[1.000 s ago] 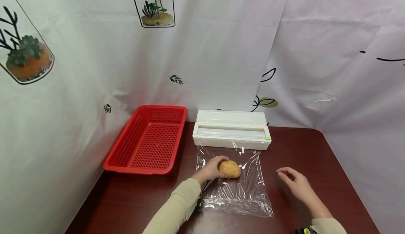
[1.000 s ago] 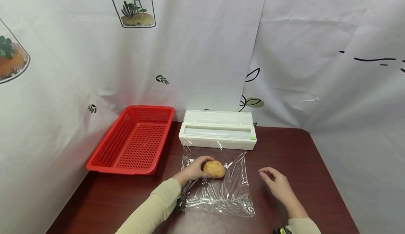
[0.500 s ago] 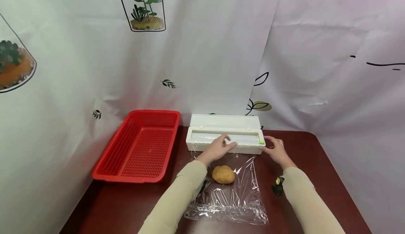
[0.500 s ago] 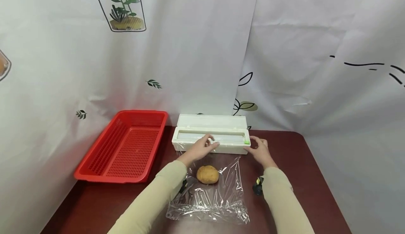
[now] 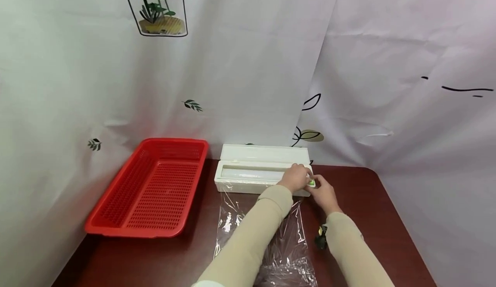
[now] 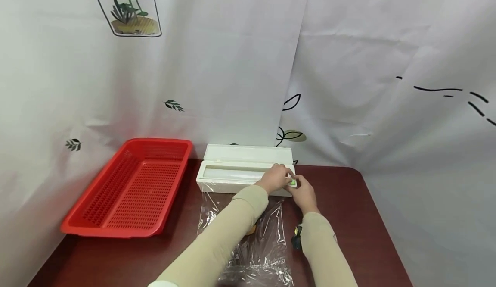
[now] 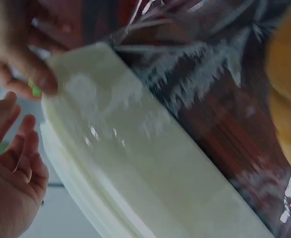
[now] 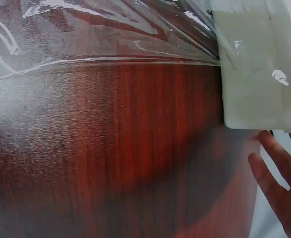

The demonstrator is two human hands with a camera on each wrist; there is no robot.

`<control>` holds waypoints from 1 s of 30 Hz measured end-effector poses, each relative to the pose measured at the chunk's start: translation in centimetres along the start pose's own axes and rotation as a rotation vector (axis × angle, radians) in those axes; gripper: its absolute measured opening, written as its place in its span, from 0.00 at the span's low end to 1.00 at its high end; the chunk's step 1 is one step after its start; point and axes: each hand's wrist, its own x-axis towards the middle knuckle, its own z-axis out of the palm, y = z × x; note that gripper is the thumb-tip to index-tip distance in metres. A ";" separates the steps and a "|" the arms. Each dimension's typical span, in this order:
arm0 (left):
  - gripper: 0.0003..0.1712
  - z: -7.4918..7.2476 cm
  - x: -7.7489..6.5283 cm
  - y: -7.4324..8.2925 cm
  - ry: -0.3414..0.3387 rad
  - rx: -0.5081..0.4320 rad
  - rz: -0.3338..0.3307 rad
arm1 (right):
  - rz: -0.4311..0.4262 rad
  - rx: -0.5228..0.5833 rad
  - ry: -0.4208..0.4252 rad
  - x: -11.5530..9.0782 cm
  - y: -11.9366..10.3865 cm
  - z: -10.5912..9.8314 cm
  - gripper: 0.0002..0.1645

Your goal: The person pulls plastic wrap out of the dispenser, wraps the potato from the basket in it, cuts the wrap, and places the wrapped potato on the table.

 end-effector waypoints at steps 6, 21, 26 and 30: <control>0.10 1.7 0.6 0.7 0.089 -0.009 -0.067 | 0.075 0.039 -0.032 -0.2 -0.8 0.7 0.35; 0.12 1.0 1.1 -2.2 0.035 -0.176 0.104 | 0.168 0.103 0.010 0.1 -1.7 0.2 0.33; 0.15 -0.3 0.7 -4.3 -0.055 -0.125 0.148 | 0.156 0.094 0.025 0.2 -1.7 0.2 0.34; 0.16 -1.8 -0.8 -7.4 -0.097 -0.045 0.192 | 0.164 0.118 0.022 0.3 -1.7 0.0 0.35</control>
